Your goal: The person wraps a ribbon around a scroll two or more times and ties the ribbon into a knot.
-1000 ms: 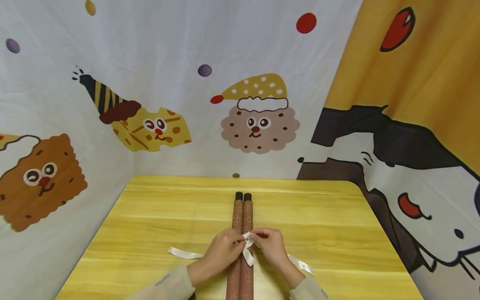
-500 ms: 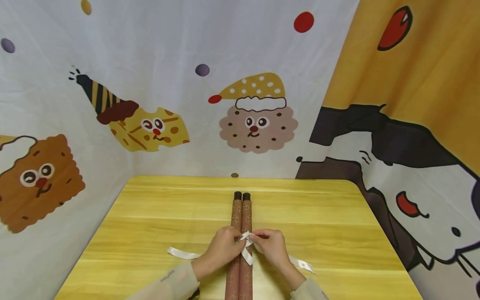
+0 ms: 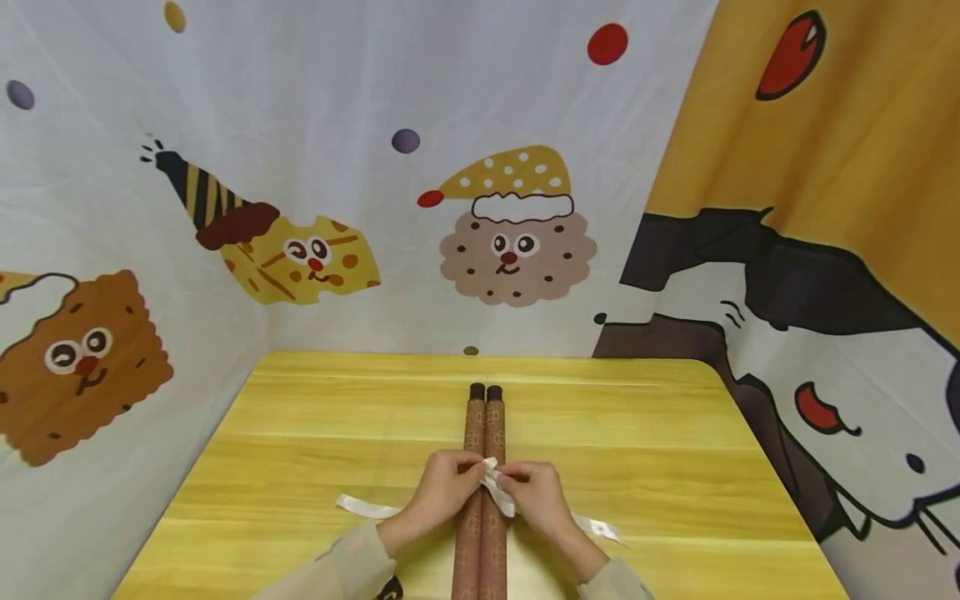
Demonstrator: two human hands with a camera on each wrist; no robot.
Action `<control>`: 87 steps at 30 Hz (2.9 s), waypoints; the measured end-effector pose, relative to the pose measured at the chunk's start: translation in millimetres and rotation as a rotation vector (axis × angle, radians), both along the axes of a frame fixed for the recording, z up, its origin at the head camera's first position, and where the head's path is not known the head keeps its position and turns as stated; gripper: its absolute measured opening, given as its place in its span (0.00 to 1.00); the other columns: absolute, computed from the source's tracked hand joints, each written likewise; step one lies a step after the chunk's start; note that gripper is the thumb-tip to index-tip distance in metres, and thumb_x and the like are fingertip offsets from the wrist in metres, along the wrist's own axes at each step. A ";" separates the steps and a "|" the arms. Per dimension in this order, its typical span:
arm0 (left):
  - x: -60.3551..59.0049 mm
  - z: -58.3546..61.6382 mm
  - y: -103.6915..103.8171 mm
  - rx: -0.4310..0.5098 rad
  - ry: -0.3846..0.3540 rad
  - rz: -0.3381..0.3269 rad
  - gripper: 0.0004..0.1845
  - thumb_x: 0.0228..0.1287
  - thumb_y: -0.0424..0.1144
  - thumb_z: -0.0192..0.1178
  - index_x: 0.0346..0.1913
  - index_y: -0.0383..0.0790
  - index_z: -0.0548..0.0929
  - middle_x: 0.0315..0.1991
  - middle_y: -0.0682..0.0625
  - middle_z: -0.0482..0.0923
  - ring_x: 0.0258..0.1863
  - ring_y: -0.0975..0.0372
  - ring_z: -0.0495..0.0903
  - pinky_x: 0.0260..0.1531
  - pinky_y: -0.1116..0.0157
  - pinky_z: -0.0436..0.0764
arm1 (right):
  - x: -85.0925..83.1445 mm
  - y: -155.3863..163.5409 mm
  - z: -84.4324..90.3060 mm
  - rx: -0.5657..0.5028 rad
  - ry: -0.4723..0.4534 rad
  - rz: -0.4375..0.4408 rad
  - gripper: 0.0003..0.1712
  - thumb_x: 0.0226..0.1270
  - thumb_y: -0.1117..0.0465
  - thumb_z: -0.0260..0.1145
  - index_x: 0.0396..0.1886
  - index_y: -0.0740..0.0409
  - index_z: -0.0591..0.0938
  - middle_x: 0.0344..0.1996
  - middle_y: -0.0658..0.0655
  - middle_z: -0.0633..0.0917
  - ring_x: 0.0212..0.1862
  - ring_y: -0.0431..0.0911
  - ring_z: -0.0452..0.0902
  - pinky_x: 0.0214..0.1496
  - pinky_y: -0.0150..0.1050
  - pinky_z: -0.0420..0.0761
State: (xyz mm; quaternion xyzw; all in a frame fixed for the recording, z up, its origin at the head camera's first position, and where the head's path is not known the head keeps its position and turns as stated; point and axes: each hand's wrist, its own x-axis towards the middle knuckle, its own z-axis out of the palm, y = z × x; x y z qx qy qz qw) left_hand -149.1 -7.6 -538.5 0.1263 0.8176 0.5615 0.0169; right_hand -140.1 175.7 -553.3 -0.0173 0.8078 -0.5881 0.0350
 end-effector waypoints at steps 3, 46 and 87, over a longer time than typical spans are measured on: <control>0.5 0.3 0.4 0.014 -0.012 0.000 0.06 0.71 0.30 0.66 0.39 0.34 0.92 0.36 0.47 0.90 0.34 0.68 0.82 0.34 0.69 0.82 | -2.3 -2.8 0.0 0.010 -0.005 -0.008 0.06 0.66 0.69 0.74 0.39 0.68 0.91 0.35 0.61 0.91 0.37 0.45 0.86 0.37 0.32 0.83; 19.2 -11.6 1.8 -0.495 0.511 -0.088 0.03 0.69 0.30 0.67 0.39 0.37 0.91 0.35 0.52 0.83 0.36 0.65 0.79 0.38 0.69 0.81 | -25.2 6.3 22.9 0.110 0.002 0.267 0.13 0.74 0.65 0.67 0.50 0.69 0.89 0.28 0.60 0.87 0.20 0.38 0.70 0.23 0.29 0.71; 36.4 -9.9 3.6 -0.545 0.638 -0.139 0.12 0.63 0.47 0.74 0.27 0.45 0.88 0.30 0.58 0.81 0.32 0.70 0.76 0.36 0.72 0.77 | -26.3 -6.9 10.6 0.160 -0.026 0.162 0.06 0.72 0.66 0.67 0.34 0.62 0.88 0.33 0.53 0.88 0.38 0.46 0.81 0.39 0.37 0.81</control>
